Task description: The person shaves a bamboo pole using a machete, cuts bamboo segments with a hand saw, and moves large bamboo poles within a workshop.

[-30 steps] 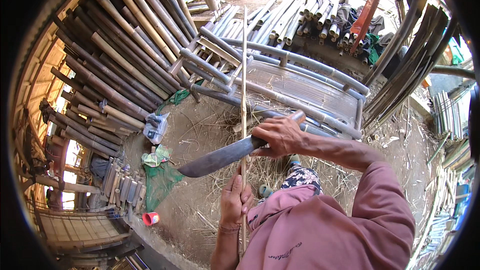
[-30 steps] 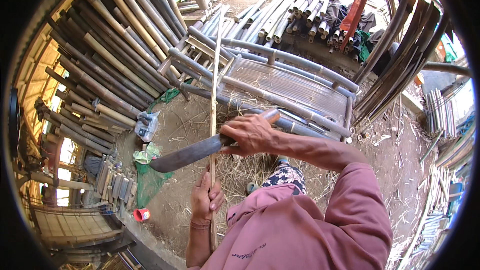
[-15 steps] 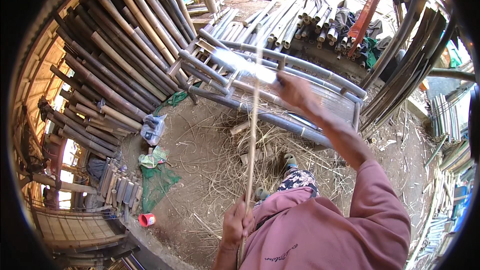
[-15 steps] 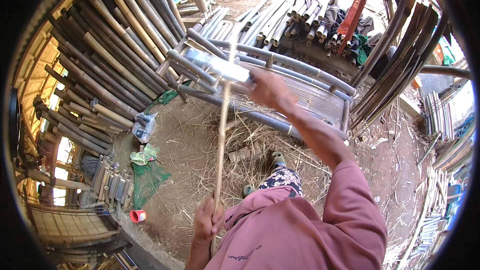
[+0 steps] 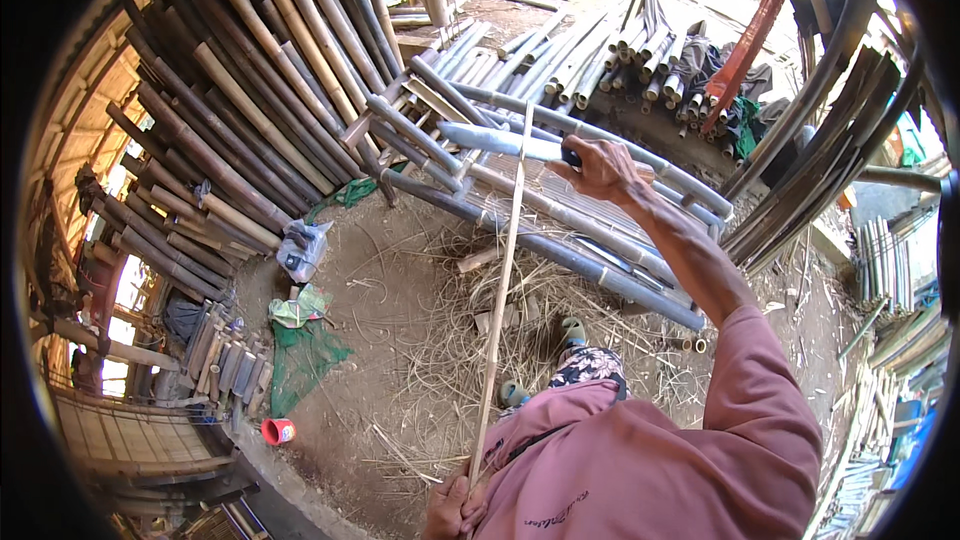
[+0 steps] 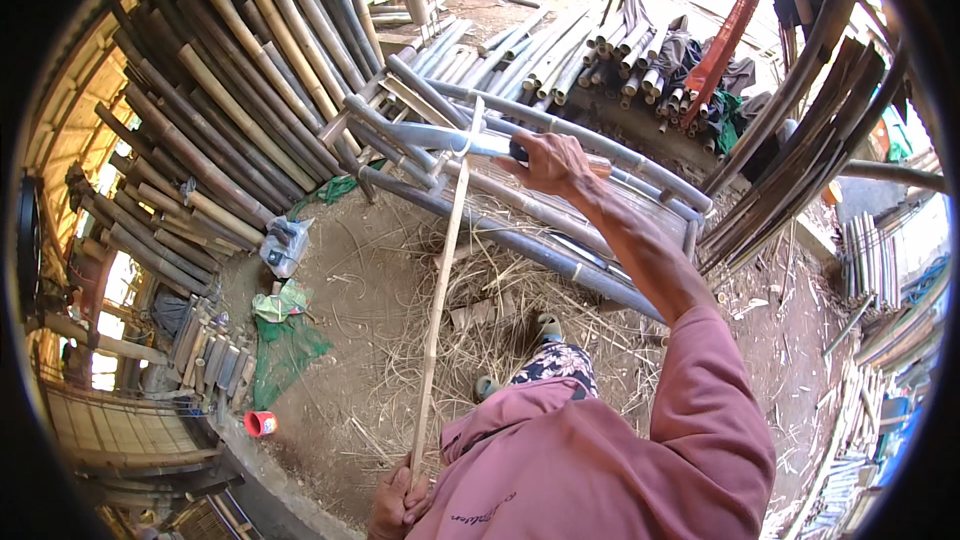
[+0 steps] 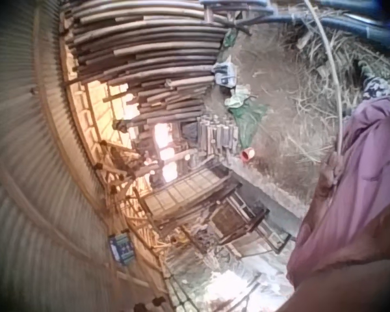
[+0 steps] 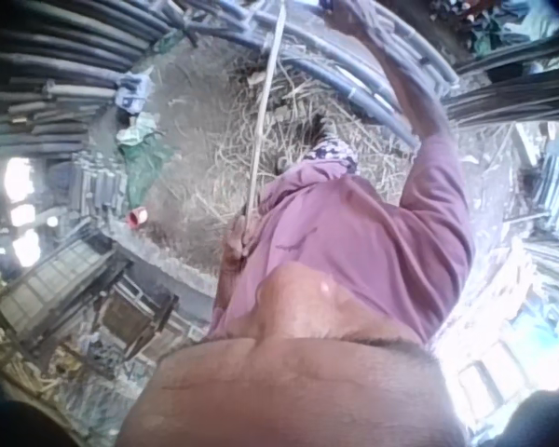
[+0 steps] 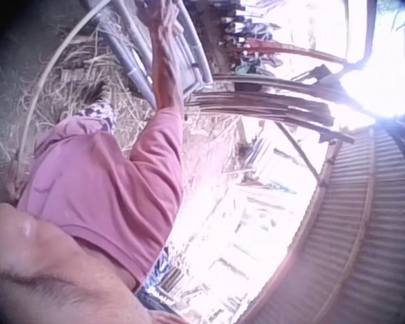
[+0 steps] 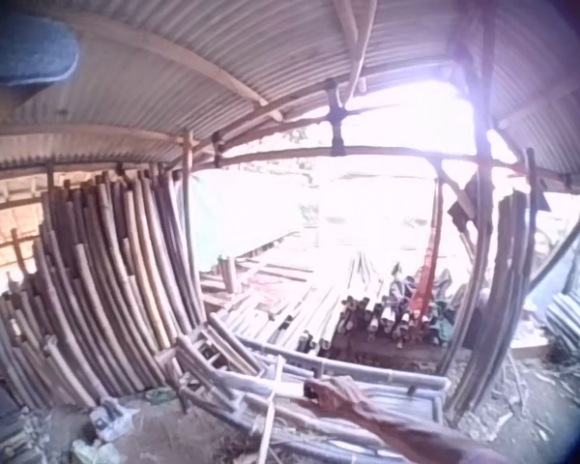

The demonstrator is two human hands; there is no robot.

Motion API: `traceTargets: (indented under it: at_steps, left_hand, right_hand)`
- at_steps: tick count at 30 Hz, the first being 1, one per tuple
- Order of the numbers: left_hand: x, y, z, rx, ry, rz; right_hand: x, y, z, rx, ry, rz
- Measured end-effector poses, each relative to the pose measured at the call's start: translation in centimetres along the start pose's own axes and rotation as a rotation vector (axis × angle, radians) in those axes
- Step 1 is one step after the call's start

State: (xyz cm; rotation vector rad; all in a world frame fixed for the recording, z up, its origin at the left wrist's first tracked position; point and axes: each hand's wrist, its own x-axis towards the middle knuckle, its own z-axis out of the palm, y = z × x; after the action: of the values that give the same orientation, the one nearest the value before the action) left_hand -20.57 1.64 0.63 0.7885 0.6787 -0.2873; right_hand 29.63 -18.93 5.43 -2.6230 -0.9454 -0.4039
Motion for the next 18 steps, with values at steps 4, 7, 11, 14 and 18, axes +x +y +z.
traceTargets:
  at_steps: [4,7,11,14,18]
  left_hand:
    - [-1.8,-9.8,-13.6,-0.165,-0.172,-0.036]
    - [-2.8,-7.5,-9.9,-0.23,-0.158,-0.087]
    - [3.5,-0.2,-3.2,0.128,-0.046,0.192]
    - [9.4,6.7,3.9,0.192,0.013,0.344]
    - [10.9,11.7,9.6,0.318,0.009,0.441]
  right_hand:
    - [1.2,6.4,1.5,-0.031,-0.021,0.29]
    - [2.1,13.0,-5.1,0.184,0.261,0.604]
    - [1.7,3.1,-1.9,0.428,0.246,0.354]
    - [-1.9,-6.5,-1.0,0.345,0.041,0.175]
    - [-6.0,-14.1,-1.4,0.326,-0.355,0.004]
